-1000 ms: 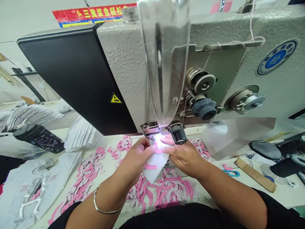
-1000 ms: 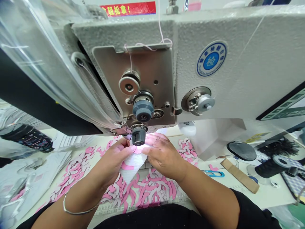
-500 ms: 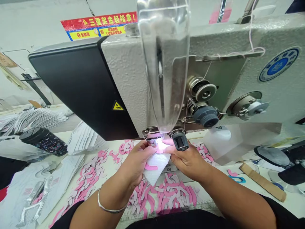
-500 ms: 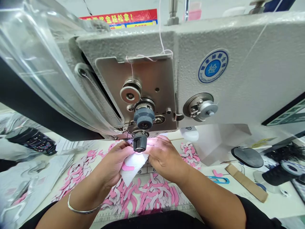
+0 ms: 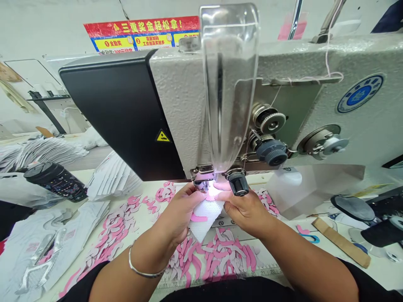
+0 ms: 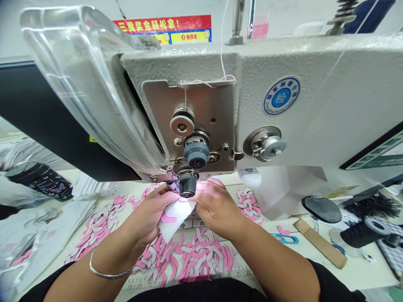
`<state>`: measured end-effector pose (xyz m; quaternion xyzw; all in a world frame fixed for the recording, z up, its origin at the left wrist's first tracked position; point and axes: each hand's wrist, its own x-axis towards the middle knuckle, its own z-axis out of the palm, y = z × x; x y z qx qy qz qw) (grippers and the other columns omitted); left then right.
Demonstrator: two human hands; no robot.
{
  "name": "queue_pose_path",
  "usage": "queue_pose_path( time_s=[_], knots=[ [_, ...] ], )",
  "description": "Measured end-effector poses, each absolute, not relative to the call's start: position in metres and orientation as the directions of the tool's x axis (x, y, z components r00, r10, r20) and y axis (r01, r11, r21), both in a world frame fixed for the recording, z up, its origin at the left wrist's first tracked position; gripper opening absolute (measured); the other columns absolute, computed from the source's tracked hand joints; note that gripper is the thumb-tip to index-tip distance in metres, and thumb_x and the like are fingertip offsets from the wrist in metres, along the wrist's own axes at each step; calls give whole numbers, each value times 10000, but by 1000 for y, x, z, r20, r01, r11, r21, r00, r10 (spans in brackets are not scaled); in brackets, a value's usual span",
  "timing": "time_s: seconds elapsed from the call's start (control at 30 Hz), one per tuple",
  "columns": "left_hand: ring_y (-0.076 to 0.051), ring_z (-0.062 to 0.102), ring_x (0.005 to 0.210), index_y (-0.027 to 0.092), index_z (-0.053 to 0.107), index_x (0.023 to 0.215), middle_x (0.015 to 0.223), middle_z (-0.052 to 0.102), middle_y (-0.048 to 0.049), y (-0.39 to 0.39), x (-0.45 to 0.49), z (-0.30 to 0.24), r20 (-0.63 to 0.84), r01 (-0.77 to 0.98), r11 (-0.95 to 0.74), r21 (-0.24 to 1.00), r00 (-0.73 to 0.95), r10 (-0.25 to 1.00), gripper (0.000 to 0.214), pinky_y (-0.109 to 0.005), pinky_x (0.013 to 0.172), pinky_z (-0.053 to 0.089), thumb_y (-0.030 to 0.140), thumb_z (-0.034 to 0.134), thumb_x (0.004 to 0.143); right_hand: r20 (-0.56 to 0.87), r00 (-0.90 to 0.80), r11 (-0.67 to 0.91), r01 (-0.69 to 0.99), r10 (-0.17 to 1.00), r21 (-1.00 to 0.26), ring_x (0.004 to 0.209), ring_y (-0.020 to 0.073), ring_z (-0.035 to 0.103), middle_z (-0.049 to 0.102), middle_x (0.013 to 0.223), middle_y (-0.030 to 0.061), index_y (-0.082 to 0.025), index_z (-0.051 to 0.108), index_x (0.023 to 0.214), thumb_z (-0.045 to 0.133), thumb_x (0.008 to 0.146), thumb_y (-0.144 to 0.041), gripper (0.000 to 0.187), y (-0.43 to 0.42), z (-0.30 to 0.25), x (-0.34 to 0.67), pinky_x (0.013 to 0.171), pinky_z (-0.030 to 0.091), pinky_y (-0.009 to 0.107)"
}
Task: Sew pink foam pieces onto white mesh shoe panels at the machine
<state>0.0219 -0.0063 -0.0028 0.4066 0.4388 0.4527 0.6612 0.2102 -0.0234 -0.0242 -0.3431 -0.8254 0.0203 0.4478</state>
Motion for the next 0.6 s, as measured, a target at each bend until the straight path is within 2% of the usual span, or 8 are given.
queue_pose_path(
  time_s=[0.13,0.37,0.6],
  knots=[
    [-120,589,592,173,645,796,690,629,8,-7,22,-2,-217,-240,260,935,190,957,135,-222,537,453,185,723,687,712,-347,739,572,611,-356,1049,183,644,689,1183,39,-257,672,1055,484,890,-99,296,-23,-23,210,877,490,346],
    [-132,600,625,189,635,877,735,624,6,-10,19,-2,-234,-197,280,939,228,945,169,-231,542,452,227,725,738,718,-350,746,568,601,-348,1015,192,640,702,1079,34,-244,671,1015,473,872,-93,287,-22,-24,211,889,484,368],
    [-102,549,547,178,595,763,652,576,26,-9,14,-3,-268,-199,323,925,261,928,149,-217,504,438,235,732,745,691,-349,713,609,634,-347,990,207,645,704,1042,55,-216,683,954,464,934,-185,223,-22,-23,211,889,482,375]
  ],
)
